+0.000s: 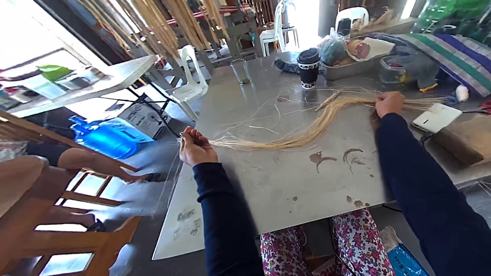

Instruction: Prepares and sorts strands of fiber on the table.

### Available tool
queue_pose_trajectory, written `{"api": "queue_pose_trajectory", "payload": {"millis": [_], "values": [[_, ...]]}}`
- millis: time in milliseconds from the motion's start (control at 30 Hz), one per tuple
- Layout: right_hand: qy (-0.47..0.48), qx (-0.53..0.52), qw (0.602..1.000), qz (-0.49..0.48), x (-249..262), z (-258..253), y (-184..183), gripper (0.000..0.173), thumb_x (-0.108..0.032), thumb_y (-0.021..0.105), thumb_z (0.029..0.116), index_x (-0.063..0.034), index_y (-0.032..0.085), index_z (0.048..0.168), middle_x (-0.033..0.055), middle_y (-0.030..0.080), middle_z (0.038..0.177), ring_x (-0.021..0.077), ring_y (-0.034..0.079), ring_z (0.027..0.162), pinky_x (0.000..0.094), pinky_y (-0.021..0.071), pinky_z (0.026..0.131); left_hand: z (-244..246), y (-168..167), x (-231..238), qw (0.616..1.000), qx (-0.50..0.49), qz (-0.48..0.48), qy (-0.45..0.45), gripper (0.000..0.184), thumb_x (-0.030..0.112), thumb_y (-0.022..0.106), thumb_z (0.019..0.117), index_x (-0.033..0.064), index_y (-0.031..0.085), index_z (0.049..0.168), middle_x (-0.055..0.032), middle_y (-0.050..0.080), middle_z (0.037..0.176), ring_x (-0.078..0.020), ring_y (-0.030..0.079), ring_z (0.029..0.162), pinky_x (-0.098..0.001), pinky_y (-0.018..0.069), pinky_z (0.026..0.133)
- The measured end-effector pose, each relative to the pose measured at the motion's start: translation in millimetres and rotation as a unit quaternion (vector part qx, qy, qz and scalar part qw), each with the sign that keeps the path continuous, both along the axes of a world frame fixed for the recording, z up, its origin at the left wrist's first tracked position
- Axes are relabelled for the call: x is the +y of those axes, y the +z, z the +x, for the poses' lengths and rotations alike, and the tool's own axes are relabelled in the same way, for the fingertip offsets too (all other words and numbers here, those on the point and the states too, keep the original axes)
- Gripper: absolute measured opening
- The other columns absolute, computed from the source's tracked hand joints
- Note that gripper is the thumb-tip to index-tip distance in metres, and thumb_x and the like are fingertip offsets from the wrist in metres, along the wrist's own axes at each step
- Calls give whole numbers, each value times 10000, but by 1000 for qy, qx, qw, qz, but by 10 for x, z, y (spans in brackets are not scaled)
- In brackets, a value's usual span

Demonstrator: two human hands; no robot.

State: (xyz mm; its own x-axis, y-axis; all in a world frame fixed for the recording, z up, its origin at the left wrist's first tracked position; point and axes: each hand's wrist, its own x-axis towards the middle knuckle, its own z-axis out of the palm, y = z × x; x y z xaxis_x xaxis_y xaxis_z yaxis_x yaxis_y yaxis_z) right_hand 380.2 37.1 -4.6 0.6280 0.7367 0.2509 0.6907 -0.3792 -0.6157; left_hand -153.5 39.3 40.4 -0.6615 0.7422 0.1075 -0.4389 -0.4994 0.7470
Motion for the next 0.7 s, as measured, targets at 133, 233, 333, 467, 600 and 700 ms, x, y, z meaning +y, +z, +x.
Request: {"api": "queue_pose_trajectory", "payload": {"millis": [133, 233, 333, 467, 600, 700], "values": [[8, -10, 997, -79, -60, -130, 163, 427, -36, 685, 886, 73, 635, 1296, 383, 586, 1302, 558, 534, 1270, 739, 415, 1001, 7, 15, -38, 977, -105, 104, -152, 319, 231, 254, 1142, 190, 558, 1053, 128, 554, 700, 51, 514, 544, -92, 465, 553], [21, -70, 989, -126, -103, -350, 497, 429, -108, 720, 886, 103, 630, 1248, 402, 585, 1274, 587, 523, 1261, 769, 417, 951, 65, 7, -32, 948, -142, 146, -247, 349, 222, 219, 1138, 194, 551, 1034, 130, 562, 674, 53, 514, 522, -88, 457, 524], [71, -112, 991, -25, -320, -808, 946, 391, -92, 652, 924, 102, 643, 1263, 423, 557, 1296, 619, 456, 1304, 786, 365, 1001, 83, 2, -24, 937, -161, 155, -268, 342, 230, 236, 1137, 195, 559, 1033, 122, 568, 692, 46, 514, 527, -94, 456, 517], [313, -113, 935, 123, -579, -1773, 1307, 319, -204, 605, 1032, 33, 707, 1218, 265, 694, 1208, 413, 659, 1163, 589, 480, 1038, 121, 7, 0, 948, -133, 133, -256, 313, 218, 287, 1135, 185, 582, 1037, 109, 579, 709, 33, 529, 546, -104, 471, 536], [512, -62, 843, 151, -548, -2835, 1159, 372, -332, 726, 954, -3, 764, 1124, 181, 743, 1112, 314, 699, 1092, 514, 525, 997, 131, -3, 2, 949, -123, 134, -258, 284, 190, 326, 1129, 159, 598, 1056, 90, 588, 728, 13, 541, 560, -114, 484, 549], [538, -21, 838, 92, -448, -3387, 1008, 471, -403, 748, 932, 7, 746, 1164, 179, 741, 1143, 328, 696, 1110, 550, 530, 973, 123, -22, 15, 945, -125, 143, -265, 282, 192, 333, 1129, 160, 601, 1048, 91, 589, 723, 12, 543, 559, -118, 485, 548]]}}
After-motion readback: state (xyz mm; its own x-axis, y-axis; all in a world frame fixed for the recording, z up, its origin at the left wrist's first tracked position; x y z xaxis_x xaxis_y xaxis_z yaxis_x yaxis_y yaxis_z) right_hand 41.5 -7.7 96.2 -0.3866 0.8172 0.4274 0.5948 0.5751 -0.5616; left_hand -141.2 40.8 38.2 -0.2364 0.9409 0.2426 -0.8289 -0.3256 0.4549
